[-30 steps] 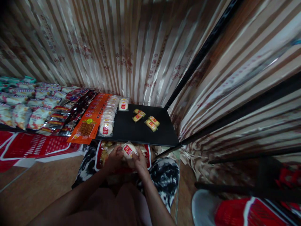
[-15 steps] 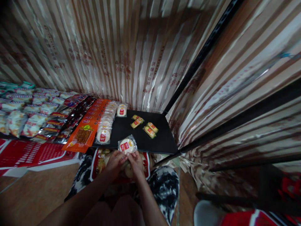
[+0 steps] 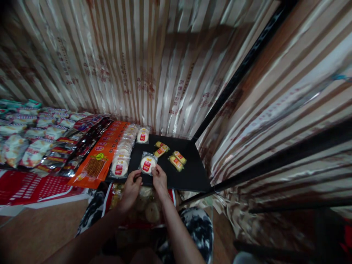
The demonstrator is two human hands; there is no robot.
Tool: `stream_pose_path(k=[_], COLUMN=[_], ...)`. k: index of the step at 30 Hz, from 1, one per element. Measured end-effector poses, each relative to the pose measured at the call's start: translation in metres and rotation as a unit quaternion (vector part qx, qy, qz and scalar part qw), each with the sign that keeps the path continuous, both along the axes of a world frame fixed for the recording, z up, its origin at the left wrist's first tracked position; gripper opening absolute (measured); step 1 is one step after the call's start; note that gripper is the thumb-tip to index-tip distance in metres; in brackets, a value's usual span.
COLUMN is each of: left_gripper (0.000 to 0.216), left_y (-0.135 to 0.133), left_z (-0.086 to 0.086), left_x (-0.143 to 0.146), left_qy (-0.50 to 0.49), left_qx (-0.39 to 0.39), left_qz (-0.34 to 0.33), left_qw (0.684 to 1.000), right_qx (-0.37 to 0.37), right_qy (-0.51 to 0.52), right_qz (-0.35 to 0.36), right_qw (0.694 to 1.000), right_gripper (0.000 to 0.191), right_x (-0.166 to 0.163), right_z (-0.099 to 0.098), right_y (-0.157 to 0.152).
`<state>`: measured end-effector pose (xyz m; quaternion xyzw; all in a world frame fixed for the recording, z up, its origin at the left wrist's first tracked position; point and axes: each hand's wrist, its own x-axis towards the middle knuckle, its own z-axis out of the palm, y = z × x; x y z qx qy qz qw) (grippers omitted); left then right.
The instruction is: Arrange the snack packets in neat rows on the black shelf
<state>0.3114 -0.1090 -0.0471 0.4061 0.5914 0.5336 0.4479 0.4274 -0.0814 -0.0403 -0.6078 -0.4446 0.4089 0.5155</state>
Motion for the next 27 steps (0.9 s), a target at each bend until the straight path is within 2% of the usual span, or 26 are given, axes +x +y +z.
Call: stream_pose_path(k=[2,5,11,17,22,27], left_gripper=[0.029,0.034,0.042,0.042,0.040,0.042], left_y=[0.011,0.031,0.071,0.110,0.135,0.147], left_z=[-0.002,-0.003,0.014,0.024,0.021,0.012], left_x=[0.004,0.010,0.015,0.015,0.019,0.022], left_qy=[0.065,0.110,0.128,0.118,0.116,0.109], left_qx=[0.028,-0.001,-0.057,-0.083,-0.083,-0.078], left_qz=[0.001,-0.014,-0.034,-0.043,-0.046,-0.045], left_qw=[0.997,0.994,0.990,0.989,0.989,0.990], right_qx=[0.002,-0.012,-0.008,-0.027,-0.040,-0.051], right_qy=[-0.027,-0.092,-0.237,-0.291,-0.307,-0.339], right_qz=[0.014,0.017,-0.004,-0.007,-0.006,0.016], right_qw=[1.000,0.996,0.971,0.956,0.951,0.939], right_gripper=[0.034,0.029,0.020,0.015,0.015,0.019], right_x=[0.000,-0.005,-0.018,-0.024,-0.026,-0.023], right_z=[0.000,0.001,0.010,0.008,0.009,0.011], right_y=[0.014,0.037,0.087,0.128,0.151,0.163])
